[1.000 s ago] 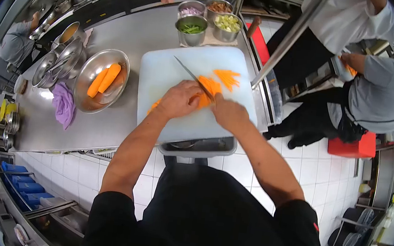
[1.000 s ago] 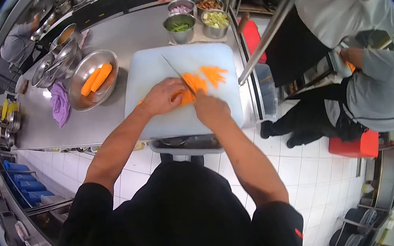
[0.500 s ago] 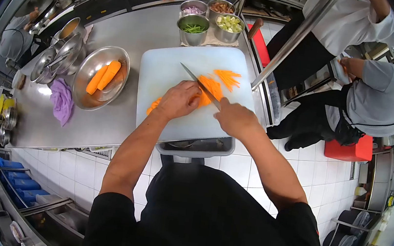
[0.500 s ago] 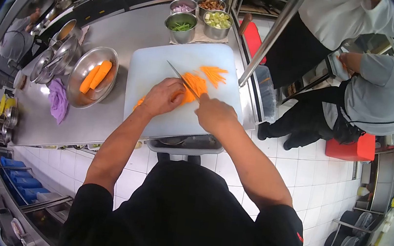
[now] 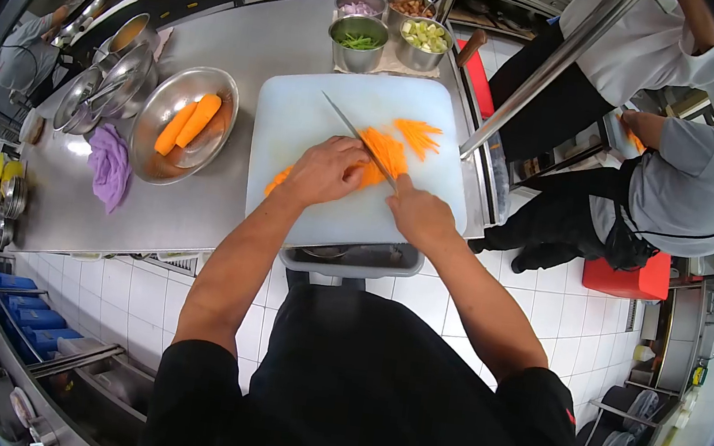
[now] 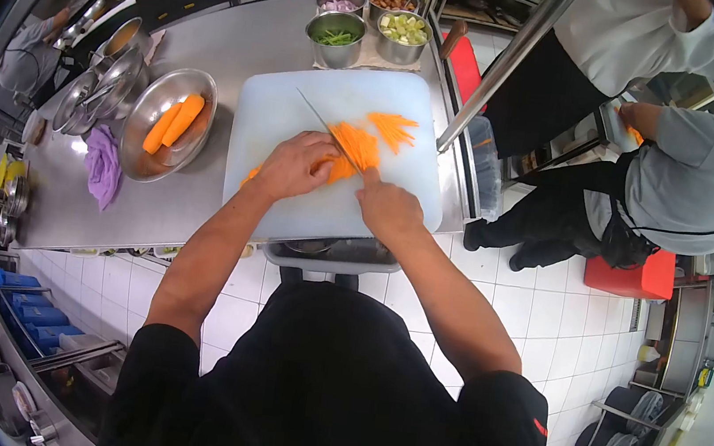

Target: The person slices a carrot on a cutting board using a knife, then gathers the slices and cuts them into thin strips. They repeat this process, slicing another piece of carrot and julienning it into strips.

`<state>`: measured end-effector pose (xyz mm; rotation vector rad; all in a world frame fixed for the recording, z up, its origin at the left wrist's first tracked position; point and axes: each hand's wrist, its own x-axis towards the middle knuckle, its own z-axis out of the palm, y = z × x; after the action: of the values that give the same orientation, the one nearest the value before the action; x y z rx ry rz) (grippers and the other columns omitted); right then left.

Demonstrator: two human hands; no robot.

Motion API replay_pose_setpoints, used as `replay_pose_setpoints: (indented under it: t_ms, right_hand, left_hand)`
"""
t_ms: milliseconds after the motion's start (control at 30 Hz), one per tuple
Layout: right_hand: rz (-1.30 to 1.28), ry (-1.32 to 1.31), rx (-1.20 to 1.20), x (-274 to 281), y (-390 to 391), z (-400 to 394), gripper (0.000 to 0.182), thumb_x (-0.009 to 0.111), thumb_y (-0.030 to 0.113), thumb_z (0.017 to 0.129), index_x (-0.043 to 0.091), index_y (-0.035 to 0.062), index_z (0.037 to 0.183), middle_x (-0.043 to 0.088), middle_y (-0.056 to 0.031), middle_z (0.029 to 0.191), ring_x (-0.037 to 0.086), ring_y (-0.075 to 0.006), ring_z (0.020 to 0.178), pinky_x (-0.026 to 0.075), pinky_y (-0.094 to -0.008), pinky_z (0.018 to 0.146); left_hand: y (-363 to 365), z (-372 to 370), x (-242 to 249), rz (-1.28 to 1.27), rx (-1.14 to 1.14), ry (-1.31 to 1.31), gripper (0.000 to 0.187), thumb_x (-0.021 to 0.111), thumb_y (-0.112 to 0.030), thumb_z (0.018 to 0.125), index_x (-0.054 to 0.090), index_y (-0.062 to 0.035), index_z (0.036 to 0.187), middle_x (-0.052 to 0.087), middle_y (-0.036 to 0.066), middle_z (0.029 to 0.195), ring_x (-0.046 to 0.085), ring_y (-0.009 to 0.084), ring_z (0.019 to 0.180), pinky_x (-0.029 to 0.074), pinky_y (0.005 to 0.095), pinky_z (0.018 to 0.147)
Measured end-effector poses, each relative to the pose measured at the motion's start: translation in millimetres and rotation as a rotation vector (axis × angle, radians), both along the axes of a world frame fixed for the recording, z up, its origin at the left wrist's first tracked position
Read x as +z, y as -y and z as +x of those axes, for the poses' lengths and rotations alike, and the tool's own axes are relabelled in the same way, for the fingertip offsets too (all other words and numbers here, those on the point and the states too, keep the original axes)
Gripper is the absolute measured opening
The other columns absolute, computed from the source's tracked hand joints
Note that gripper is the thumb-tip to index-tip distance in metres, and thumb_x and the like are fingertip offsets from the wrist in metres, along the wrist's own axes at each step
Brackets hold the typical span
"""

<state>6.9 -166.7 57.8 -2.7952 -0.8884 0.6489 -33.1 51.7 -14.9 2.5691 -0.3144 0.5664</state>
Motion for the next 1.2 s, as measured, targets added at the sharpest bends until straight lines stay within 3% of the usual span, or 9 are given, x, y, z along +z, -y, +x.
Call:
replay_pose_setpoints:
  t_ms: [100,200,467,633,767,933,1033,1067,1200]
  right_hand:
    - [0.041,0.009,0.034,-3.1,-10.2,9.0,0.037,0.058,0.032,0.101,0.052,0.0014,0.121,0.074,-0.0226,0.099,0.072,-0.0421,0.095,0.056,-0.0532,0.084]
    - [0.007,0.013,0.063,34.4,-10.2,9.1,0.034,0.059,0.030,0.101,0.053,0.0010,0.118,0.073,-0.0228,0.099,0.073,-0.0417,0.094,0.056,-0.0537,0.084]
    - [0.035,0.038,0.057,2.2,-14.8,18.0,0.034,0.059,0.030,0.101,0.053,0.0010,0.119,0.073,-0.0250,0.097,0.073,-0.0420,0.094,0.057,-0.0521,0.083]
    - [-0.019,-0.018,0.024,36.5,4.6,-2.7,0.034,0.058,0.029,0.101,0.054,0.0007,0.119,0.074,-0.0230,0.095,0.073,-0.0428,0.092,0.056,-0.0531,0.083]
    - [0.056,-0.036,-0.025,-3.9,-4.1,3.8,0.037,0.057,0.033,0.101,0.052,0.0007,0.119,0.072,-0.0280,0.099,0.070,-0.0450,0.098,0.053,-0.0563,0.086]
    - [0.012,-0.067,0.060,36.5,-10.2,10.9,0.040,0.056,0.034,0.101,0.050,0.0007,0.122,0.071,-0.0298,0.101,0.070,-0.0451,0.100,0.053,-0.0564,0.088]
    - [-0.050,-0.015,0.032,27.7,5.8,-4.4,0.035,0.056,0.031,0.103,0.052,0.0016,0.122,0.074,-0.0225,0.096,0.073,-0.0418,0.093,0.056,-0.0534,0.084]
    - [-0.003,-0.023,-0.009,3.9,1.8,-3.7,0.036,0.058,0.030,0.102,0.052,0.0011,0.122,0.073,-0.0229,0.099,0.072,-0.0415,0.095,0.056,-0.0537,0.084]
    - [0.025,0.014,0.064,4.9,-11.2,5.4,0.037,0.058,0.031,0.102,0.050,0.0015,0.123,0.073,-0.0246,0.098,0.072,-0.0429,0.095,0.056,-0.0542,0.084]
  left_hand:
    - [1.0,-0.7,3.4,-0.009,-0.011,0.000,0.022,0.067,-0.012,0.082,0.070,-0.0084,0.104,0.068,0.007,0.118,0.065,0.0276,0.110,0.057,0.0398,0.091]
    - [0.6,-0.4,0.8,0.002,0.016,-0.038,0.024,0.067,-0.013,0.083,0.071,-0.0087,0.106,0.069,0.007,0.118,0.066,0.0275,0.109,0.057,0.0394,0.091]
    - [-0.7,-0.8,3.5,0.007,-0.029,0.046,0.020,0.068,-0.013,0.082,0.073,-0.0078,0.101,0.069,0.006,0.114,0.064,0.0267,0.110,0.057,0.0385,0.092]
    - [1.3,-2.6,1.2,-0.009,0.017,-0.005,0.020,0.069,-0.014,0.082,0.074,-0.0089,0.101,0.069,0.006,0.115,0.064,0.0267,0.110,0.056,0.0394,0.092]
    - [1.8,-2.5,-6.5,-0.033,0.024,-0.003,0.019,0.069,-0.016,0.083,0.073,-0.0102,0.101,0.068,0.006,0.114,0.065,0.0271,0.110,0.057,0.0402,0.090]
    - [4.6,-2.6,3.6,-0.055,0.046,-0.018,0.019,0.069,-0.015,0.083,0.072,-0.0096,0.101,0.069,0.007,0.113,0.066,0.0281,0.108,0.057,0.0410,0.089]
    - [-2.8,-0.9,-4.0,-0.039,0.013,0.005,0.020,0.069,-0.014,0.082,0.071,-0.0089,0.102,0.069,0.007,0.112,0.065,0.0286,0.108,0.057,0.0412,0.089]
    - [-3.5,-2.0,-4.7,-0.044,0.005,0.024,0.021,0.069,-0.013,0.082,0.071,-0.0087,0.102,0.069,0.008,0.112,0.065,0.0286,0.108,0.057,0.0410,0.090]
    - [-6.2,-1.9,7.0,0.032,-0.075,0.071,0.022,0.068,-0.012,0.081,0.072,-0.0079,0.102,0.069,0.008,0.112,0.064,0.0284,0.109,0.056,0.0396,0.094]
